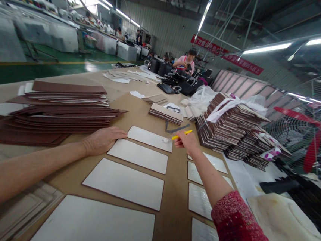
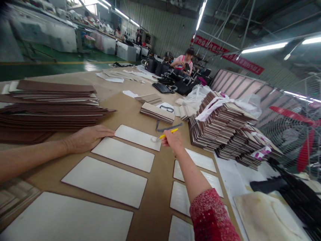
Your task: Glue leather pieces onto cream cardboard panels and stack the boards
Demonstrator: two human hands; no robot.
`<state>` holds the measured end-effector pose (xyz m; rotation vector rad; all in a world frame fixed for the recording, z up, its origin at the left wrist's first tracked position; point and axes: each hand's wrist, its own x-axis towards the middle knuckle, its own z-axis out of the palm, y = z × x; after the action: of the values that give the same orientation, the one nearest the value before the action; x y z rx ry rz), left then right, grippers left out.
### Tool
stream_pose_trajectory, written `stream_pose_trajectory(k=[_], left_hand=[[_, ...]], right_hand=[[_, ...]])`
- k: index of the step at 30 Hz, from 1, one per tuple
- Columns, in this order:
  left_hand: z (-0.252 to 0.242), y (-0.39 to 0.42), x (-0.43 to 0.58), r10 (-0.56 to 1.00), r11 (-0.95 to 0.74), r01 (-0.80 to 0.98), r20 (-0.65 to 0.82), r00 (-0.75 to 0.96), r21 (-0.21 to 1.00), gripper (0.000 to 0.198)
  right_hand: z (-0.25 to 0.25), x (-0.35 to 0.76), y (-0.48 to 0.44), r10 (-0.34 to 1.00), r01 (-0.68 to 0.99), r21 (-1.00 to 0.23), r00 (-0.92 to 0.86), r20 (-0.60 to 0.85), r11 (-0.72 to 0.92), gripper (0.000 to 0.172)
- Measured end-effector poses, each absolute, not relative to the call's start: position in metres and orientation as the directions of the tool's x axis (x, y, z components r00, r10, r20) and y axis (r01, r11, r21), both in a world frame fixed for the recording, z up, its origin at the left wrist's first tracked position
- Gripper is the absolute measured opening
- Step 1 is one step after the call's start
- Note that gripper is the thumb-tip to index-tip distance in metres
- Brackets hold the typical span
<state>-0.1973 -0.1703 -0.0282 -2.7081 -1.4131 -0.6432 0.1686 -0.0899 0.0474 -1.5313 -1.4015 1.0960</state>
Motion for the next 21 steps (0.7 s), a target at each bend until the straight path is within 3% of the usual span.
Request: stream_pose_trajectory(k=[11,21], left_hand=[[-0.027,-0.172,-0.197,0.783,-0.59,0.788,0.358,0.508,0.174,0.045],[-0.022,-0.175,-0.193,0.808,-0.55,0.821,0.348,0.475,0.155,0.04]], right_hand=[[0.068,0.18,-0.101,0.997,0.311,-0.95,0.072,-0.016,-0.038,0.008],[0.055,0.067,-0.118,0.982,0.097,-0.995,-0.183,-0.047,-0.03,0.014]])
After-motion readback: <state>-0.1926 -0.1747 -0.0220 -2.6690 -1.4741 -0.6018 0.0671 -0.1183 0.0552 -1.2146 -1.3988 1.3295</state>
